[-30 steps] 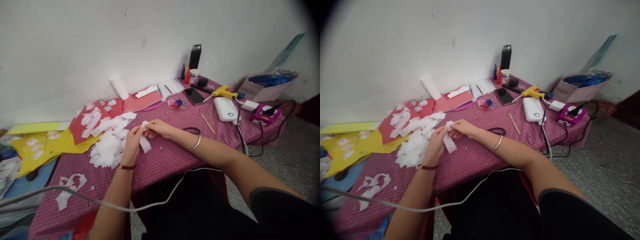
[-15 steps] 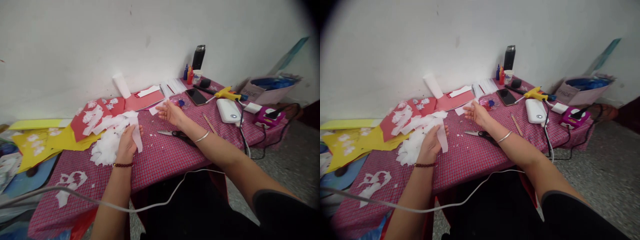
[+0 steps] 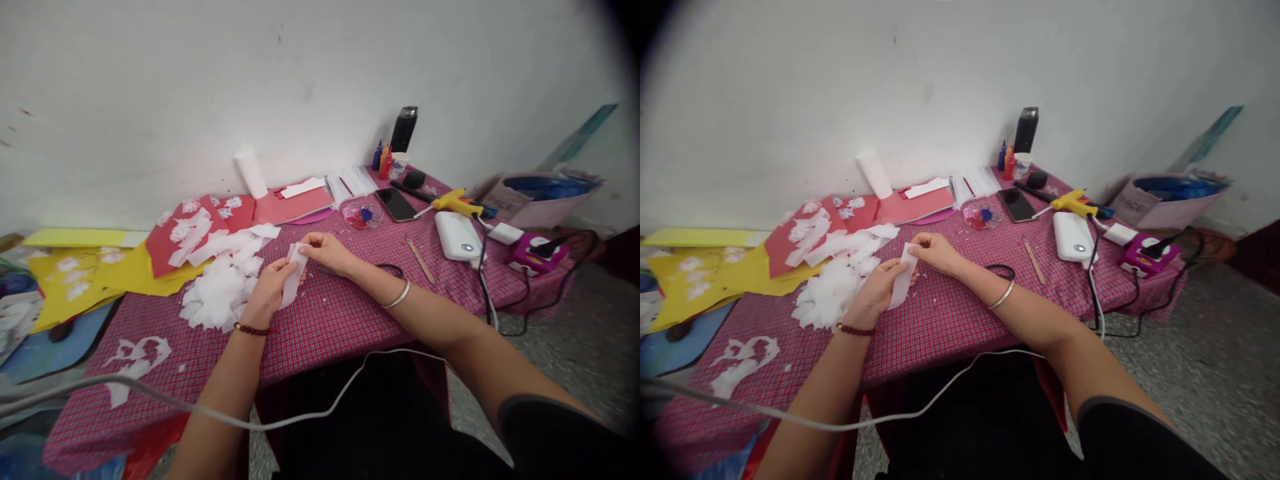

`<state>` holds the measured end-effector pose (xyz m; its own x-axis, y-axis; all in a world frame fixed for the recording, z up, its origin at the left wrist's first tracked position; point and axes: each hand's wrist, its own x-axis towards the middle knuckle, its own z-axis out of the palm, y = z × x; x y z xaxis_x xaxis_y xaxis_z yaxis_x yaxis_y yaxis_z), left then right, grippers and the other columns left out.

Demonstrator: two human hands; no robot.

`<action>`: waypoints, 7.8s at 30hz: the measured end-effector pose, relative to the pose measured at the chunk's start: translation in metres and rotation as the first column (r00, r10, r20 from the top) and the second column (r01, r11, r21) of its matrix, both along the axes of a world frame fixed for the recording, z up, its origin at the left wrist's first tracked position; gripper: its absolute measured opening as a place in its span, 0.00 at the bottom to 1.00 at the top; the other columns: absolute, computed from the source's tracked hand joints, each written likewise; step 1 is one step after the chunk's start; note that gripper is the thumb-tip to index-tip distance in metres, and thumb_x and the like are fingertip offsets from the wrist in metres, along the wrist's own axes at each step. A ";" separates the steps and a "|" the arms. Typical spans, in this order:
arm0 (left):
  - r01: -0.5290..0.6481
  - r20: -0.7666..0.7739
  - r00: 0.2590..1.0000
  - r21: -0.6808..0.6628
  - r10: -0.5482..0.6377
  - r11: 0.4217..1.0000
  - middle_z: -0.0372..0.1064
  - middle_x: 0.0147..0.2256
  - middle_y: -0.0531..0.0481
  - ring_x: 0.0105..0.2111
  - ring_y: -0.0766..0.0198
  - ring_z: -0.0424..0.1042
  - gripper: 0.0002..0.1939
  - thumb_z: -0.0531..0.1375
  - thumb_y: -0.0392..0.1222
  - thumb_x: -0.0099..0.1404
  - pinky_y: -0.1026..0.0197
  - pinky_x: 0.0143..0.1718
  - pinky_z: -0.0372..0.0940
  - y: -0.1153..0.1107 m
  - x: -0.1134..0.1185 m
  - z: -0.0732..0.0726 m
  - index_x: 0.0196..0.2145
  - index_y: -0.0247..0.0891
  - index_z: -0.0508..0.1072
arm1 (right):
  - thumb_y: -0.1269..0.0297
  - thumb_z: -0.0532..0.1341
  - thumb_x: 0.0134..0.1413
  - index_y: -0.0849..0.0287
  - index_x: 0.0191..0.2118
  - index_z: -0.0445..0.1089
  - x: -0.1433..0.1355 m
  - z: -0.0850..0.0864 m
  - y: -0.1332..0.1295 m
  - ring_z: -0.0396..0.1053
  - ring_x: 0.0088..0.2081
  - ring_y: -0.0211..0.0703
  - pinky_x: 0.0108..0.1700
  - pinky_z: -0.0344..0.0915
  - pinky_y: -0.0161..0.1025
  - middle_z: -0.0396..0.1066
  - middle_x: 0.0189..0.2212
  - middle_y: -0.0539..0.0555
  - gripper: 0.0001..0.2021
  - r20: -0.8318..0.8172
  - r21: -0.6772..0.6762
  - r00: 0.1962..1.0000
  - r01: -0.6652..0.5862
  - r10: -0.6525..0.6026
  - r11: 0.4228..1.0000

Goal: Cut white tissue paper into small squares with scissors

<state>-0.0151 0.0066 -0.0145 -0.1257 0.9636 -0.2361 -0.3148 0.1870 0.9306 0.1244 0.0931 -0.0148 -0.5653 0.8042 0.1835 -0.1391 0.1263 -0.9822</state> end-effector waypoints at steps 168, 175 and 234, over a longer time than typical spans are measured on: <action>-0.090 0.135 0.985 -0.119 0.106 0.989 0.76 0.37 0.43 0.34 0.63 0.76 0.08 0.65 0.30 0.57 0.63 0.37 0.72 -0.094 -0.108 0.050 0.37 0.32 0.75 | 0.47 0.67 0.53 0.59 0.48 0.64 -0.012 -0.001 -0.073 0.68 0.24 0.36 0.25 0.57 0.34 0.73 0.30 0.50 0.25 -0.471 -0.661 0.617 -0.720 0.630 0.211; 0.012 0.006 1.000 -0.173 -0.011 0.985 0.78 0.34 0.44 0.33 0.62 0.76 0.09 0.69 0.33 0.52 0.62 0.38 0.70 -0.105 -0.103 0.044 0.33 0.31 0.78 | 0.48 0.67 0.53 0.59 0.47 0.65 -0.011 -0.003 -0.074 0.68 0.24 0.35 0.25 0.60 0.33 0.73 0.31 0.50 0.23 -0.469 -0.655 0.619 -0.723 0.630 0.222; -0.534 -0.112 0.832 0.104 0.543 0.839 0.71 0.23 0.54 0.28 0.63 0.77 0.16 0.68 0.34 0.50 0.62 0.33 0.71 -0.094 -0.111 0.049 0.30 0.38 0.62 | 0.44 0.68 0.49 0.61 0.45 0.63 -0.015 0.010 -0.087 0.66 0.25 0.30 0.25 0.60 0.30 0.68 0.32 0.49 0.28 -0.063 -0.580 0.759 -0.556 0.649 0.595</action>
